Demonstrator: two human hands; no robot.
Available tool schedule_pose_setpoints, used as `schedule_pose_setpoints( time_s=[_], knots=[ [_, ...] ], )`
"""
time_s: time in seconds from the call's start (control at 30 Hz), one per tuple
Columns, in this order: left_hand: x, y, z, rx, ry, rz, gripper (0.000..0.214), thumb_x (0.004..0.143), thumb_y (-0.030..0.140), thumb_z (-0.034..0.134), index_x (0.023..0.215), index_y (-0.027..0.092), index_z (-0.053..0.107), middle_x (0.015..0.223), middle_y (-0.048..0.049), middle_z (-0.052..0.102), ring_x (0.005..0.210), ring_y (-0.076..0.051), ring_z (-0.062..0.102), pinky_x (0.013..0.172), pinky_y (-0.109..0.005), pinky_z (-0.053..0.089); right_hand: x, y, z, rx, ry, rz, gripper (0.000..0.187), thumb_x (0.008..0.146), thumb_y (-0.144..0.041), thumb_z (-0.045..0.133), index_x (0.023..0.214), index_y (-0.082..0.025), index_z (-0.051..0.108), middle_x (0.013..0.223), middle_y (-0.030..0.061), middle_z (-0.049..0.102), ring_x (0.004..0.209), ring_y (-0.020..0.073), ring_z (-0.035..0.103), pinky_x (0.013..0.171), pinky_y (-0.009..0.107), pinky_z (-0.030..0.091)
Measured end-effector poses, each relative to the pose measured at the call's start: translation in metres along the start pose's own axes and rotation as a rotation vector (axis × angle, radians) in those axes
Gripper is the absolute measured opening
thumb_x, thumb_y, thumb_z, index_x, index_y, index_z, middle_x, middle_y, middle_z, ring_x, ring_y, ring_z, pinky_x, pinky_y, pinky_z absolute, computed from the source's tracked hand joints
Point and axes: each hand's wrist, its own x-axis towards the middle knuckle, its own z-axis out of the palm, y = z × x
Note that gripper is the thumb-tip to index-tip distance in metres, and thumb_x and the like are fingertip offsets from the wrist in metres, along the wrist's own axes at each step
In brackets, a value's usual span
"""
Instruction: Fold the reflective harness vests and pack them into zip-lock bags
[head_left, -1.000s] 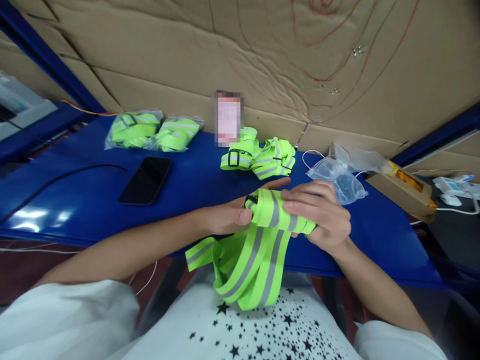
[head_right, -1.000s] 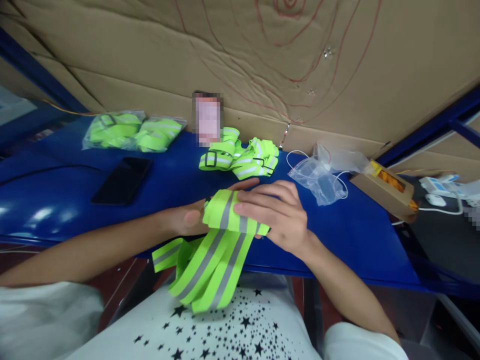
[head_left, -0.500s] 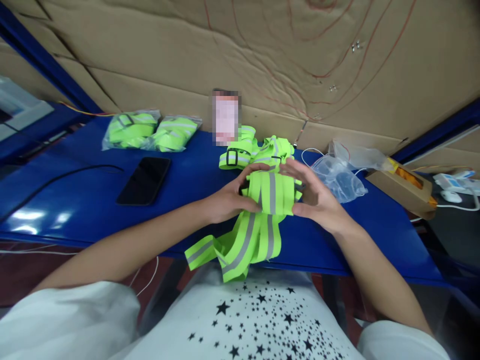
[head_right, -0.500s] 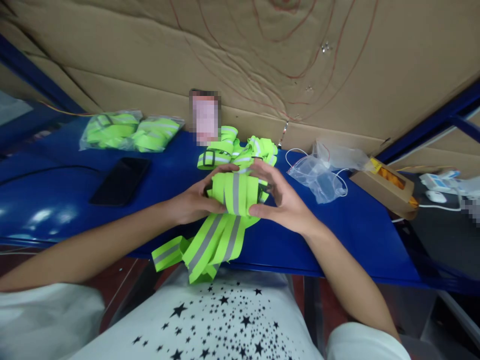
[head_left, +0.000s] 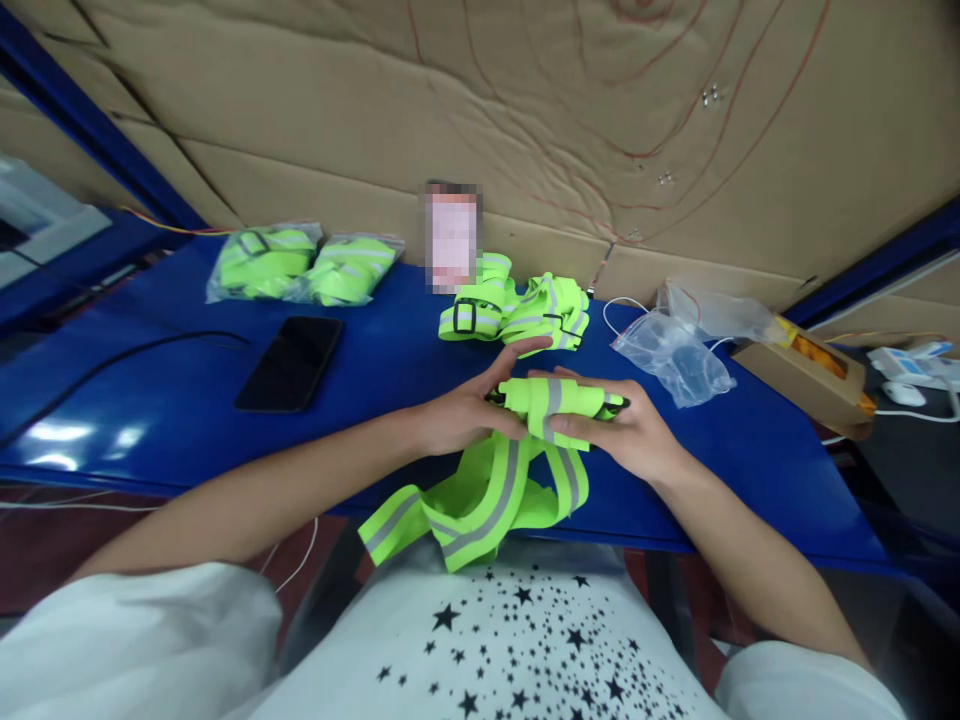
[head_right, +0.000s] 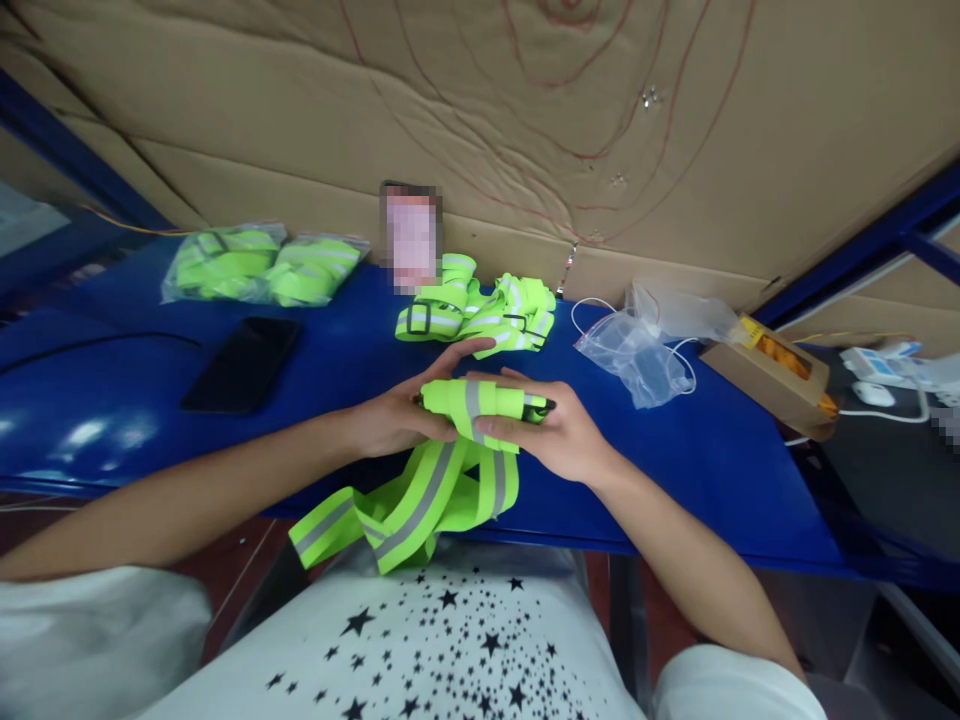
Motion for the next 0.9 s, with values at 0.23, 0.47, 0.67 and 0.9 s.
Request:
schedule_pose_setpoints(
  time_s=[0.23,0.47,0.67,0.9],
  knots=[
    [0.003,0.009,0.005,0.351,-0.137,0.162,0.070,0.074,0.024,0.085,0.139,0.024,0.058,0.139,-0.0109,0.062,0.130,-0.031,0.058,0.103,-0.041,0.050,-0.004,-0.013,-0.004,-0.050,-0.037,-0.169,0.043,0.089,-0.022,0.075,0.131,-0.032,0.070,0.129,-0.0015,0.072,0.118,0.0221,0.071,0.102,0.038,0.060],
    [0.003,-0.009,-0.002,-0.020,-0.066,0.090,0.096,0.063,0.016,0.091,0.148,0.032,0.051,0.156,-0.0109,0.050,0.141,-0.032,0.051,0.106,-0.037,0.051,-0.004,-0.010,-0.006,-0.442,-0.124,-0.665,0.046,0.102,-0.025,0.051,0.148,-0.031,0.055,0.149,0.0049,0.058,0.139,0.0268,0.055,0.115,0.052,0.048],
    [0.003,-0.022,-0.005,0.076,-0.018,0.049,0.093,0.059,0.016,0.093,0.144,0.029,0.056,0.143,-0.0088,0.062,0.127,-0.030,0.062,0.098,-0.036,0.056,-0.005,-0.015,-0.007,-0.590,-0.106,-0.743,0.046,0.104,-0.031,0.048,0.150,-0.033,0.052,0.147,0.0047,0.060,0.139,0.0277,0.054,0.110,0.052,0.051],
    [-0.008,-0.002,0.003,0.071,-0.126,-0.095,0.064,0.061,0.027,0.095,0.119,0.020,0.070,0.110,-0.0069,0.076,0.101,-0.027,0.072,0.087,-0.039,0.059,-0.016,-0.011,-0.019,-0.979,-0.055,-0.605,0.060,0.097,-0.023,0.064,0.145,-0.055,0.048,0.145,-0.0112,0.060,0.137,0.0244,0.055,0.123,0.053,0.039]
  ],
)
